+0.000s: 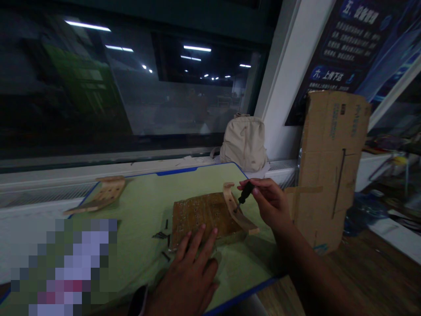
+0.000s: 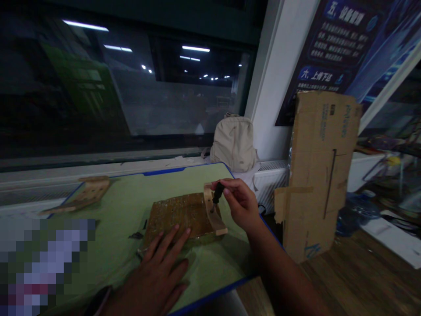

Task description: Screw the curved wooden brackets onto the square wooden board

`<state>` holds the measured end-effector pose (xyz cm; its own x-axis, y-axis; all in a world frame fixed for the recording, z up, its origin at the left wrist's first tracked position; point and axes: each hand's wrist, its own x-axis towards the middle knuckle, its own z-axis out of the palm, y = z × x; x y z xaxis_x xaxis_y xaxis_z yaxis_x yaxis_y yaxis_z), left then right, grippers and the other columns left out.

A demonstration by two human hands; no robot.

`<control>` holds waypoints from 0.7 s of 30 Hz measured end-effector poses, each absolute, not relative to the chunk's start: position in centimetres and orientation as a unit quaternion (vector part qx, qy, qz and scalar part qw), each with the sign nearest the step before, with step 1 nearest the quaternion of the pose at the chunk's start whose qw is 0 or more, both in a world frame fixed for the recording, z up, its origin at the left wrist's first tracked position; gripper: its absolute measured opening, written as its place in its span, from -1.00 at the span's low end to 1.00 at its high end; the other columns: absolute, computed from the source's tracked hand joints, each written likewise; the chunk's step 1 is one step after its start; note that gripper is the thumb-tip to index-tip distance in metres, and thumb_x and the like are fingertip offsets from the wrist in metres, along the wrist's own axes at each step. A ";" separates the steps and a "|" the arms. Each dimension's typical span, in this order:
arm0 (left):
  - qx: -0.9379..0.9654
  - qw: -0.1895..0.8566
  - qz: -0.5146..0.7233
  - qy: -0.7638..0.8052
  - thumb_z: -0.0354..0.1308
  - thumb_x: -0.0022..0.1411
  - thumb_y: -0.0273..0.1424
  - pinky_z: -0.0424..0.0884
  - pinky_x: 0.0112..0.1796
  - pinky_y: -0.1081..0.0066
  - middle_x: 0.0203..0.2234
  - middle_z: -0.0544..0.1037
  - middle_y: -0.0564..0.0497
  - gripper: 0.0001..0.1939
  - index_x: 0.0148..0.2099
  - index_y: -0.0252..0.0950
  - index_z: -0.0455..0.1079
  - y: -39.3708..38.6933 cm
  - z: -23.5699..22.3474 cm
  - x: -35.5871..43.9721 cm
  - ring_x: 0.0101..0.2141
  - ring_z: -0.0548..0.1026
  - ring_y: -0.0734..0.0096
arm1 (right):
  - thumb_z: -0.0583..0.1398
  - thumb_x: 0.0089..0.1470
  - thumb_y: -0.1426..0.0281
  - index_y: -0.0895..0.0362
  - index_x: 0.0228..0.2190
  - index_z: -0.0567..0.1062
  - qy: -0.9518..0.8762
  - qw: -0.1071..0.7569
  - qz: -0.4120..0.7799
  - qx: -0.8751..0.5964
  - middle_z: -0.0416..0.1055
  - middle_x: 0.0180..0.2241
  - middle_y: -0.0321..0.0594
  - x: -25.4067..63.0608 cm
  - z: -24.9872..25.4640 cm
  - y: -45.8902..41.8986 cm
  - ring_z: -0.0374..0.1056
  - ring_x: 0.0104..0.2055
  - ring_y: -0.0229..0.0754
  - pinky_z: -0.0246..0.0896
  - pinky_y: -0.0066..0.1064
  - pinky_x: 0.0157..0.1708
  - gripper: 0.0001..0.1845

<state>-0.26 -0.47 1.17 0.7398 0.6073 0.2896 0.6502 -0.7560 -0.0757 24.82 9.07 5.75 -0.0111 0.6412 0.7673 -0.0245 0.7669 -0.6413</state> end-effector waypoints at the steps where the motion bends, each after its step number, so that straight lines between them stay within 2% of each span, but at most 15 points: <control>1: -0.928 0.091 -0.125 -0.338 0.25 0.25 -0.39 0.27 0.14 -0.23 0.38 0.17 -0.27 -0.84 -0.10 -0.26 0.45 -0.5 1.1 -0.3 0.33 0.15 -0.31 | 0.25 0.23 0.39 -0.04 -0.13 0.54 -0.661 0.667 0.251 -0.237 0.61 -0.21 -0.23 24.9 5.7 9.2 0.59 -0.22 -0.18 0.55 -0.25 -0.19 -0.84; 3: -0.928 0.098 -0.126 -0.336 0.26 0.23 -0.39 0.28 0.15 -0.21 0.38 0.17 -0.25 -0.80 -0.08 -0.25 0.45 -0.4 0.8 -0.3 0.33 0.14 -0.29 | 0.29 0.19 0.38 -0.05 -0.12 0.52 -0.650 0.677 0.241 -0.246 0.57 -0.24 -0.25 25.0 5.5 9.3 0.56 -0.27 -0.22 0.53 -0.32 -0.25 -0.80; 7: -0.928 0.102 -0.124 -0.336 0.27 0.22 -0.38 0.29 0.13 -0.22 0.37 0.19 -0.26 -0.79 -0.08 -0.26 0.45 -0.4 0.7 -0.2 0.32 0.16 -0.31 | 0.36 0.10 0.39 -0.09 -0.02 0.45 -0.653 0.686 0.197 -0.251 0.47 -0.26 -0.28 25.1 5.5 9.3 0.47 -0.30 -0.24 0.48 -0.38 -0.32 -0.59; 12: -0.926 0.089 -0.129 -0.342 0.27 0.24 -0.38 0.29 0.13 -0.24 0.37 0.18 -0.28 -0.82 -0.10 -0.27 0.45 -0.5 1.2 0.0 0.32 0.17 -0.32 | 0.29 0.16 0.42 -0.05 -0.13 0.58 -0.697 0.662 0.122 -0.247 0.45 -0.24 -0.19 25.1 5.8 9.1 0.43 -0.15 -0.16 0.45 -0.31 -0.22 -0.78; 16: -0.928 0.096 -0.127 -0.337 0.30 0.18 -0.42 0.28 0.12 -0.25 0.36 0.19 -0.31 -0.77 -0.09 -0.28 0.44 -0.5 1.0 -0.1 0.31 0.18 -0.35 | 0.18 0.28 0.36 -0.06 -0.01 0.55 -0.692 0.645 0.173 -0.276 0.52 -0.06 -0.13 25.2 5.7 9.1 0.51 -0.03 -0.12 0.48 -0.18 -0.03 -0.72; 21: -0.929 0.102 -0.120 -0.334 0.30 0.16 -0.44 0.26 0.14 -0.23 0.38 0.16 -0.28 -0.75 -0.09 -0.27 0.43 -0.3 0.6 -0.2 0.32 0.16 -0.34 | 0.21 0.27 0.35 -0.06 -0.06 0.57 -0.668 0.654 0.218 -0.280 0.61 -0.10 -0.18 25.1 5.6 9.1 0.60 -0.11 -0.13 0.55 -0.21 -0.08 -0.77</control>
<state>-0.21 -0.25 0.60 0.7476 0.5971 0.2909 0.6458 -0.7557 -0.1088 25.11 9.13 5.57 0.0119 0.6589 0.7522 0.0896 0.7485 -0.6571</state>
